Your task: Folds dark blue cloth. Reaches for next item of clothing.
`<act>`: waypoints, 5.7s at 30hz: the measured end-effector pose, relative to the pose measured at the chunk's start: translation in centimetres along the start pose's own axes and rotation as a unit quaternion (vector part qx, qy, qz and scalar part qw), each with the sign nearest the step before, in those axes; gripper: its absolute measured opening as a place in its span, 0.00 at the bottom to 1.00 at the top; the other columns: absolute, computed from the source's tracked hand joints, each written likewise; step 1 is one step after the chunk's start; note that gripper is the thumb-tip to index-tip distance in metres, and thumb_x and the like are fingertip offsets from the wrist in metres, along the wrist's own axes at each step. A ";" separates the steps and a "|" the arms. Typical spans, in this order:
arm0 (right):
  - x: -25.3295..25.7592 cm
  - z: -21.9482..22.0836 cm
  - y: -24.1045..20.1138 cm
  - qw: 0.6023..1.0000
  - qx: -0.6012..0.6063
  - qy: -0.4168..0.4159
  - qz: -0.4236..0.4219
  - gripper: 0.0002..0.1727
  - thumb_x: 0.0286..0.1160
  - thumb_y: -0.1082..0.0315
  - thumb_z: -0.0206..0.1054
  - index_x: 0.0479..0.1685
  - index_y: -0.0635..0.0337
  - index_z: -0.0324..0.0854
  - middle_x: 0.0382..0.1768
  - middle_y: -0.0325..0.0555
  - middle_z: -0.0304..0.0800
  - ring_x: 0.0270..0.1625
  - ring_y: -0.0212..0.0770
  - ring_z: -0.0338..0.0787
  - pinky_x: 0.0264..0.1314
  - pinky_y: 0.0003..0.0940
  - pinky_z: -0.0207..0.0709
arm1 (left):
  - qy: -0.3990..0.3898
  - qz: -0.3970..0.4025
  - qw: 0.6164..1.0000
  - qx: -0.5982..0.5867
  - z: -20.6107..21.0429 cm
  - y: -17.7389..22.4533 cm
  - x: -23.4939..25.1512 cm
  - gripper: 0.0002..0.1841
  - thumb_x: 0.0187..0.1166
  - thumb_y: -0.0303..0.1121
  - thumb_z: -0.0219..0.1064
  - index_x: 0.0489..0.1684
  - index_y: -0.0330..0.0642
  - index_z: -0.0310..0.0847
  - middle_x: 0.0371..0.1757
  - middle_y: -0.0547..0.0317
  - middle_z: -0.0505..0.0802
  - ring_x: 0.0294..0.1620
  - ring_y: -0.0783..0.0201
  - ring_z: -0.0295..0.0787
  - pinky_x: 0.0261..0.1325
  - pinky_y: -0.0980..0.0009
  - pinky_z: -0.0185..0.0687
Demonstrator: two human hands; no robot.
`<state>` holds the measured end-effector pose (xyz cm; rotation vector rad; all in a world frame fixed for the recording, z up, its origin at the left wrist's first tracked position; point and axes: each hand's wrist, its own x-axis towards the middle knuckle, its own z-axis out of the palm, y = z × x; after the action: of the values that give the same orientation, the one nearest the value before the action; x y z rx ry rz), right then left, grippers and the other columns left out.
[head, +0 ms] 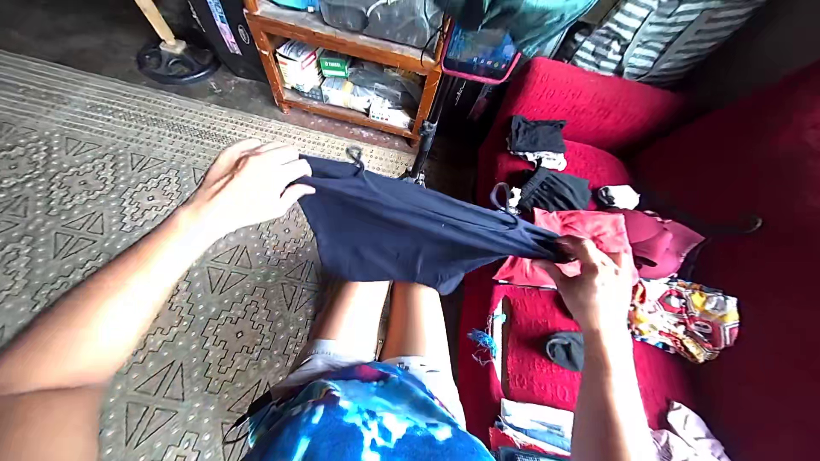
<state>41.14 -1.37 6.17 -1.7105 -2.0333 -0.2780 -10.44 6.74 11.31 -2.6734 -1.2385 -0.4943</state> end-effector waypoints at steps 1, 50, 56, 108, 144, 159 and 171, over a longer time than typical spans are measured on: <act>0.4 -0.7 -0.9 0.997 -0.031 0.064 0.004 0.21 0.73 0.59 0.75 0.58 0.65 0.86 0.48 0.62 0.94 0.51 0.64 0.93 0.65 0.69 0.71 | 0.053 -0.003 0.998 0.046 -0.6 0.3 0.6 0.13 0.84 0.34 0.59 0.46 0.33 0.86 0.42 0.37 0.89 0.47 0.35 0.88 0.49 0.37 0.76; -2.7 -2.6 0.2 0.849 0.527 0.023 0.034 0.09 0.65 0.58 0.79 0.41 0.34 0.88 0.46 0.21 0.93 0.49 0.24 0.91 0.55 0.25 0.86 | 0.138 -0.041 0.904 -0.403 -1.4 1.3 -4.1 0.08 0.71 0.37 0.76 0.42 0.49 0.90 0.43 0.72 0.91 0.44 0.80 0.88 0.51 0.82 0.86; -12.2 -6.2 2.8 0.737 0.661 -0.103 -0.094 0.19 0.87 0.43 0.58 0.65 0.35 0.86 0.49 0.30 0.97 0.47 0.35 0.97 0.47 0.33 0.92 | -0.030 -0.072 0.772 -0.630 -3.1 0.5 -13.6 0.23 0.81 0.58 0.65 0.72 0.64 0.81 0.50 0.69 0.97 0.48 0.64 0.97 0.55 0.66 0.94; 6.1 7.9 -2.1 0.696 0.636 -0.156 0.294 0.13 0.89 0.73 0.50 0.43 0.57 0.82 0.27 0.35 0.91 0.29 0.28 0.90 0.37 0.27 0.87 | 0.012 -0.475 0.598 -0.645 7.9 1.4 1.9 0.16 0.90 0.40 0.58 0.68 0.41 0.72 0.48 0.57 0.92 0.45 0.67 0.92 0.51 0.65 0.89; -9.1 9.7 -3.7 0.925 0.249 -0.054 0.282 0.20 0.87 0.67 0.59 0.66 0.76 0.75 0.45 0.70 0.89 0.47 0.62 0.92 0.53 0.62 0.82 | 0.031 -0.341 0.836 -0.429 12.9 4.1 -10.9 0.17 0.84 0.32 0.60 0.62 0.26 0.80 0.47 0.46 0.92 0.48 0.65 0.90 0.58 0.64 0.85; -4.0 -6.1 -5.1 0.837 0.526 0.148 -0.039 0.17 0.67 0.58 0.80 0.56 0.36 0.90 0.56 0.18 0.89 0.59 0.22 0.87 0.63 0.20 0.82 | 0.348 -0.118 0.846 -0.387 0.0 6.0 -5.8 0.16 0.76 0.36 0.74 0.61 0.62 0.88 0.59 0.82 0.91 0.59 0.79 0.88 0.62 0.78 0.86; 1.6 6.6 -0.8 0.843 0.478 0.021 0.245 0.23 0.60 0.79 0.77 0.59 0.60 0.83 0.51 0.41 0.87 0.47 0.30 0.88 0.52 0.30 0.87 | 0.187 -0.287 0.895 -0.285 9.5 -0.3 0.0 0.10 0.76 0.34 0.74 0.48 0.39 0.93 0.47 0.50 0.95 0.45 0.64 0.92 0.55 0.64 0.89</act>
<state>38.70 2.76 1.32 -1.4113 -1.2275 0.7443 -8.48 9.50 2.43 -2.3469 -1.9729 -1.5878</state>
